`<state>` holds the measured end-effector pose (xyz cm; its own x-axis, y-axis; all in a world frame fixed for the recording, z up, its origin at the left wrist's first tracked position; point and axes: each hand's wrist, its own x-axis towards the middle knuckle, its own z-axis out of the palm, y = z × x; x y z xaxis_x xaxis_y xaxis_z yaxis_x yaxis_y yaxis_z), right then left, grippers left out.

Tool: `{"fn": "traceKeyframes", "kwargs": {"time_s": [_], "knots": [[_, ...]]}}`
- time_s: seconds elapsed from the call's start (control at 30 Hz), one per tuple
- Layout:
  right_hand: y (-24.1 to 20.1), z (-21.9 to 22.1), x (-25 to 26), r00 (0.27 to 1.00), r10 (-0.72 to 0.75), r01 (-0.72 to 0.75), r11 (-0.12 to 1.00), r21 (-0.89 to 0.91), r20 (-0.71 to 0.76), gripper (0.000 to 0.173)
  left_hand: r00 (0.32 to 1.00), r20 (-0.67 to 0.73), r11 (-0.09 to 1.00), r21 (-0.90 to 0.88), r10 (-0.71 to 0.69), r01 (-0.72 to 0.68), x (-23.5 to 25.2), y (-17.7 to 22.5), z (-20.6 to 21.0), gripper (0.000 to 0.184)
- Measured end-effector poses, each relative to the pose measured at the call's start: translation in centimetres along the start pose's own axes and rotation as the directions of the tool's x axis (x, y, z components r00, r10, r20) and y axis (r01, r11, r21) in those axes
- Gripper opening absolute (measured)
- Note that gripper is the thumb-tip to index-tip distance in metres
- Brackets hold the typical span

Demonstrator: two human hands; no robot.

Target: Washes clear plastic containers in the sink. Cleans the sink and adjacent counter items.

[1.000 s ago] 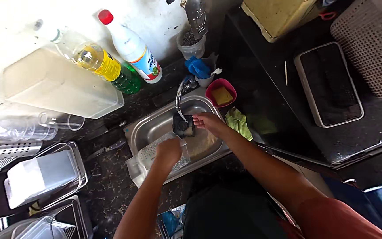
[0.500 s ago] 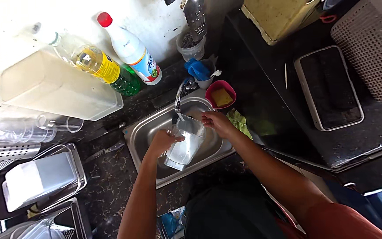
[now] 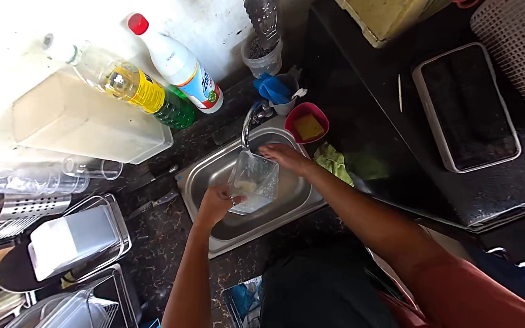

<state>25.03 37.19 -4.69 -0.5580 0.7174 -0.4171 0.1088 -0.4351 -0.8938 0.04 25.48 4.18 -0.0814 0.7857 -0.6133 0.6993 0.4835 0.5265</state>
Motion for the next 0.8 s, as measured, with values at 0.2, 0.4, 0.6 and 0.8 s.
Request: {"fn": "traceKeyframes", "kwargs": {"time_s": [0.2, 0.4, 0.6, 0.8], "knots": [[-3.6, 1.4, 5.3, 0.875, 0.220, -0.214, 0.975, -0.062, 0.432, 0.058, 0.964, -0.221, 0.979, -0.108, 0.148, -0.175, -1.2, -2.1, 0.4, 0.034], [-4.5, 2.6, 6.4, 0.891, 0.101, -0.130, 0.991, 0.035, 0.443, 0.045, 0.964, -0.249, 0.995, -0.010, 0.094, -0.100, -2.0, -2.8, 0.1, 0.036], [-0.9, 2.3, 6.1, 0.951, 0.184, -0.191, 0.982, 0.004, 0.248, 0.049, 0.891, -0.437, 0.989, 0.125, 0.124, -0.077, -1.9, -3.2, 3.1, 0.038], [-0.5, 6.9, 1.8, 0.944, 0.323, -0.316, 0.944, 0.096, -0.071, 0.042, 0.820, -0.559, 0.985, 0.167, 0.122, -0.033, -1.4, -2.5, 3.0, 0.040]]}}
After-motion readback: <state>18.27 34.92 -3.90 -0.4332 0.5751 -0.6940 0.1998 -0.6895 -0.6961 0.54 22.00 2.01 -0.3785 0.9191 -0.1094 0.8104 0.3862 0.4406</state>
